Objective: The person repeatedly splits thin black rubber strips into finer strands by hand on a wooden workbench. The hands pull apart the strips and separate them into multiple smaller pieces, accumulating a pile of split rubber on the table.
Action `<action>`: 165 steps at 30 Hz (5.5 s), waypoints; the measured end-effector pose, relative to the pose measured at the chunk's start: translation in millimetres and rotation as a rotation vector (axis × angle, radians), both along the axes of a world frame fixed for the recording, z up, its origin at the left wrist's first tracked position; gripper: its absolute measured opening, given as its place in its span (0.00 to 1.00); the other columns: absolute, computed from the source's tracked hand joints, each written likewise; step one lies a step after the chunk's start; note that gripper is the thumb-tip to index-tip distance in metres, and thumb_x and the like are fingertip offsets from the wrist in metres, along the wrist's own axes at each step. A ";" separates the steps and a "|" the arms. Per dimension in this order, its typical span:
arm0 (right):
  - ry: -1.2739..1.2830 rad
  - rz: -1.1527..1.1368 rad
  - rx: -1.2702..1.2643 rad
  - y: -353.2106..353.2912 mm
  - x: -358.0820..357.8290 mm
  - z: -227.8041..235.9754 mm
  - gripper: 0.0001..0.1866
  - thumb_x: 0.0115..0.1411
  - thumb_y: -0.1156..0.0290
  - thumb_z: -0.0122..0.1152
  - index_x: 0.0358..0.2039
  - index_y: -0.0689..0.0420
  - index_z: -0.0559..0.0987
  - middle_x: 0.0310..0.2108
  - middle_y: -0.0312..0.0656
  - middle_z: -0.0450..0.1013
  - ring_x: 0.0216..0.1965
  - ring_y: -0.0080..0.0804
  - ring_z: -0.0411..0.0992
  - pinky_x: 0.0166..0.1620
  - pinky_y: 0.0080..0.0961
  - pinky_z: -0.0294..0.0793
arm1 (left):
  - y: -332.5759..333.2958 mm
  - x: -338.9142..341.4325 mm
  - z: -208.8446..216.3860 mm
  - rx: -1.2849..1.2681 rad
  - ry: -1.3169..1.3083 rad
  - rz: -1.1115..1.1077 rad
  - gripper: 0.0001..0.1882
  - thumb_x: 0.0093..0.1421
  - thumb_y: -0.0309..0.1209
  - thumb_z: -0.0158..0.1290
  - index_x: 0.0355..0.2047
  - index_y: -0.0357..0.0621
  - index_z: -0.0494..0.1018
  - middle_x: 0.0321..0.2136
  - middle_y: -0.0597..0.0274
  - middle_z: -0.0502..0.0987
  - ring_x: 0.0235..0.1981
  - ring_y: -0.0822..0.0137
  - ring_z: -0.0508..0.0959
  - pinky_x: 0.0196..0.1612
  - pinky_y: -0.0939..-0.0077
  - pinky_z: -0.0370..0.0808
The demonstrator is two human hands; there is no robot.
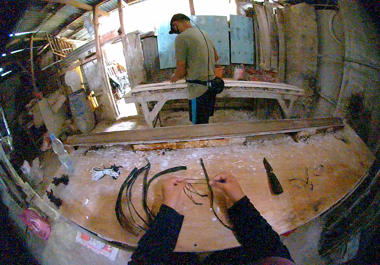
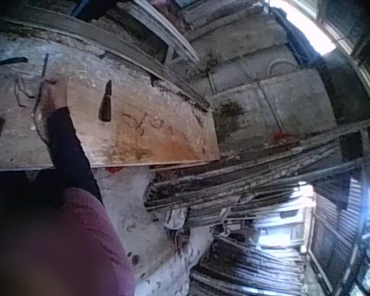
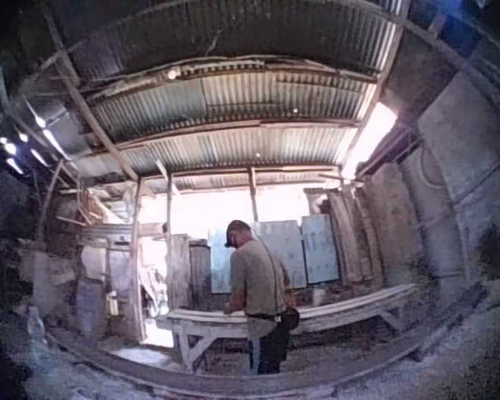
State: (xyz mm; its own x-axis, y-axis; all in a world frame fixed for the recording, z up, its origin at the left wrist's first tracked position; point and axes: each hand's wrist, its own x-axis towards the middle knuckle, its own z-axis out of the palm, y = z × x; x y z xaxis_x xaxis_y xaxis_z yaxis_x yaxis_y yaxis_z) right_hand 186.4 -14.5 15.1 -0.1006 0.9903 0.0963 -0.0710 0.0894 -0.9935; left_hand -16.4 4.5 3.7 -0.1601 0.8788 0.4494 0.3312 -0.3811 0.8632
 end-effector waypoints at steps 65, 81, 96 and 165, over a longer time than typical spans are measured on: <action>-0.765 0.202 0.485 -42.1 -41.2 36.3 0.11 0.49 0.65 0.53 0.20 0.60 0.72 0.19 0.46 0.69 0.20 0.38 0.67 0.24 0.30 0.64 | -10.7 -28.9 33.9 -0.381 -0.087 -0.004 0.13 0.48 0.38 0.53 0.23 0.39 0.71 0.14 0.69 0.67 0.16 0.78 0.65 0.18 0.85 0.62; -1.019 0.074 0.284 -43.3 -23.6 48.7 0.15 0.50 0.57 0.50 0.25 0.56 0.76 0.22 0.48 0.70 0.25 0.45 0.69 0.30 0.34 0.67 | 35.0 -33.9 -33.4 -0.016 0.335 -0.030 0.08 0.48 0.30 0.50 0.21 0.37 0.71 0.18 0.54 0.70 0.22 0.59 0.71 0.27 0.70 0.66; -1.112 0.208 0.003 -44.6 -11.8 50.6 0.19 0.41 0.51 0.55 0.21 0.56 0.76 0.21 0.48 0.71 0.25 0.44 0.70 0.31 0.35 0.67 | 12.2 -14.5 3.8 0.102 0.327 -0.103 0.13 0.47 0.25 0.48 0.36 0.45 0.71 0.32 0.53 0.68 0.35 0.57 0.69 0.38 0.72 0.66; 0.257 0.098 -0.204 -23.0 -29.9 23.9 0.04 0.47 0.76 0.56 0.25 0.55 0.70 0.23 0.35 0.69 0.25 0.23 0.68 0.31 0.20 0.68 | -25.1 23.3 22.7 -0.373 -0.254 -0.448 0.11 0.50 0.34 0.51 0.31 0.41 0.72 0.20 0.68 0.72 0.18 0.78 0.68 0.21 0.86 0.63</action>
